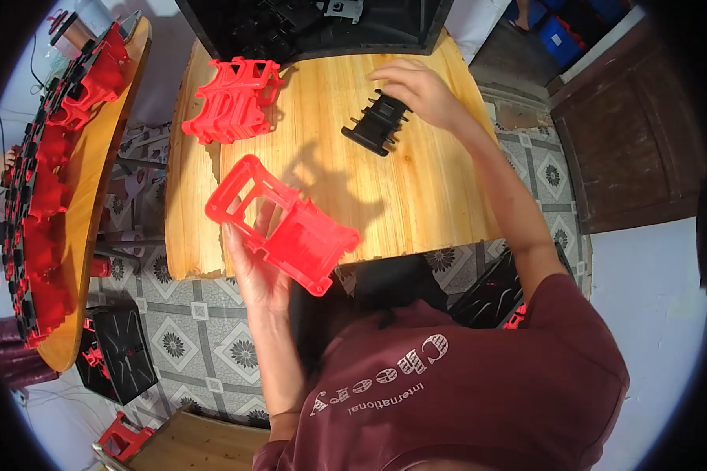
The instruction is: The person assembles red plastic components and black plastic components by hand on a wooden table.
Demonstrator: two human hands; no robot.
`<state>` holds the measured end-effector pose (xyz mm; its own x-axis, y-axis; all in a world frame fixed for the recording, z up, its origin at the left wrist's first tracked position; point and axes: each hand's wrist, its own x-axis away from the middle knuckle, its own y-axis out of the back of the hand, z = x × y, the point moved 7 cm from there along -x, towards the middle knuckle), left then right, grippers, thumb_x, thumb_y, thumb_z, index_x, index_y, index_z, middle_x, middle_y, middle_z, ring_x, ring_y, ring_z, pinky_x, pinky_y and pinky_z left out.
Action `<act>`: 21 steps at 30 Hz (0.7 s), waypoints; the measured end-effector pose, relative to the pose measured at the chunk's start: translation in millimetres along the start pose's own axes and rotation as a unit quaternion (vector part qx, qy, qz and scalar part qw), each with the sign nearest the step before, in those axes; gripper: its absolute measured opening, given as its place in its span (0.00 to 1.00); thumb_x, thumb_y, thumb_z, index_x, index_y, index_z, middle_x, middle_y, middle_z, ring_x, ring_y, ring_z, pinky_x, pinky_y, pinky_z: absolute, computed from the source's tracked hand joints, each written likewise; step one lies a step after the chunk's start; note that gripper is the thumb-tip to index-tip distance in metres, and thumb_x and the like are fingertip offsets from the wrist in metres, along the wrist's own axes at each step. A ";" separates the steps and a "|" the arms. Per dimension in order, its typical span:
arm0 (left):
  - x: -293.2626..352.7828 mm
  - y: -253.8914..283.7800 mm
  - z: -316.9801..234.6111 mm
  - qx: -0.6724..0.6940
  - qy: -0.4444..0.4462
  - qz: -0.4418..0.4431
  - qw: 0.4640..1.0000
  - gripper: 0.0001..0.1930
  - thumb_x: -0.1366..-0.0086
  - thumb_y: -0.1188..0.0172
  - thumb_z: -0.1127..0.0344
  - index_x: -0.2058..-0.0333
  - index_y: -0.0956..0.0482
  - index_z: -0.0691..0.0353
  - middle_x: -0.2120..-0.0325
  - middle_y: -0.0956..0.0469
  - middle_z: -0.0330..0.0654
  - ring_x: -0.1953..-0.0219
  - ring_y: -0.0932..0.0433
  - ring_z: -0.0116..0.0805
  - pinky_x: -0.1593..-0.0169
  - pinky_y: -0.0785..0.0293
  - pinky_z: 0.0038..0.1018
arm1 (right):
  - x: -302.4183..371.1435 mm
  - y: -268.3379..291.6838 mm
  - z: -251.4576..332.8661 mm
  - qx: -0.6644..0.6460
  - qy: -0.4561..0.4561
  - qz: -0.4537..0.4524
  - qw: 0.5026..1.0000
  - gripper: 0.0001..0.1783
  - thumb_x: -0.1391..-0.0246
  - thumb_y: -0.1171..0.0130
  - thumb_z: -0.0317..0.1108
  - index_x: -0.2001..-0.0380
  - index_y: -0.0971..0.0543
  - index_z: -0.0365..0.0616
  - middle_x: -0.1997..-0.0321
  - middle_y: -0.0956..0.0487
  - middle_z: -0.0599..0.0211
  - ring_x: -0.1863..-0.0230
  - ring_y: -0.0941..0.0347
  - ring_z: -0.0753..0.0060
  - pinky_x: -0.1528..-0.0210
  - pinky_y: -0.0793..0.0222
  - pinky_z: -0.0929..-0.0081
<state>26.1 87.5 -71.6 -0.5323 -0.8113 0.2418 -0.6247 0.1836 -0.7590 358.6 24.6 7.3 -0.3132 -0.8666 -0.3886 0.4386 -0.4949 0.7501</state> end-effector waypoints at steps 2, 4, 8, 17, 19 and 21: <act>3.3 -3.1 -2.5 0.007 -0.005 0.010 1.000 0.35 0.36 0.43 0.41 0.37 0.42 0.52 0.41 0.36 0.54 0.40 0.32 0.54 0.42 0.28 0.52 | -6.3 -36.0 -6.6 -0.019 0.009 0.215 0.976 0.15 0.42 0.45 0.29 0.52 0.23 0.38 0.46 0.26 0.57 0.45 0.30 0.59 0.44 0.35 0.68; 3.7 2.2 -7.8 -0.006 -0.037 -0.001 0.999 0.34 0.35 0.45 0.40 0.38 0.40 0.51 0.42 0.33 0.56 0.43 0.29 0.53 0.44 0.26 0.51 | 12.1 -45.2 -8.3 -0.021 -0.003 0.254 0.967 0.16 0.43 0.45 0.27 0.50 0.22 0.41 0.45 0.26 0.57 0.45 0.30 0.58 0.42 0.36 0.68; 1.7 -4.7 -14.8 -0.004 -0.055 0.012 0.998 0.34 0.34 0.45 0.42 0.36 0.43 0.51 0.41 0.35 0.55 0.41 0.31 0.55 0.43 0.28 0.54 | 46.7 -36.0 -16.0 -0.062 0.049 0.127 0.989 0.16 0.44 0.44 0.28 0.51 0.22 0.42 0.49 0.26 0.60 0.46 0.29 0.59 0.43 0.35 0.69; -11.7 -32.9 -4.8 -0.022 -0.107 0.078 0.991 0.25 0.29 0.50 0.52 0.39 0.43 0.53 0.40 0.35 0.54 0.43 0.29 0.51 0.41 0.29 0.46 | 90.3 14.2 149.7 -0.069 0.080 -0.109 0.988 0.12 0.57 0.31 0.28 0.66 0.19 0.39 0.70 0.25 0.64 0.70 0.28 0.65 0.67 0.31 0.73; -9.4 -35.6 0.8 0.003 -0.095 0.079 0.992 0.25 0.29 0.51 0.52 0.38 0.43 0.52 0.40 0.35 0.52 0.41 0.32 0.49 0.41 0.30 0.46 | 99.7 7.8 190.9 0.014 0.206 -0.145 0.968 0.16 0.61 0.28 0.30 0.67 0.20 0.39 0.69 0.25 0.63 0.70 0.28 0.62 0.68 0.31 0.71; -9.0 -36.6 5.1 0.010 -0.090 0.078 0.993 0.25 0.29 0.51 0.53 0.38 0.43 0.52 0.40 0.35 0.51 0.40 0.33 0.48 0.40 0.30 0.45 | 107.2 -5.6 199.7 0.021 0.221 -0.155 0.963 0.17 0.62 0.28 0.29 0.66 0.21 0.38 0.69 0.26 0.63 0.70 0.28 0.63 0.69 0.31 0.70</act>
<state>56.7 85.2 -49.1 -0.5101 -0.8601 0.0092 -0.5297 0.3056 -0.7912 154.3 -52.7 68.3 -0.0307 -0.6254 -0.7797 0.3443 -0.7390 0.5791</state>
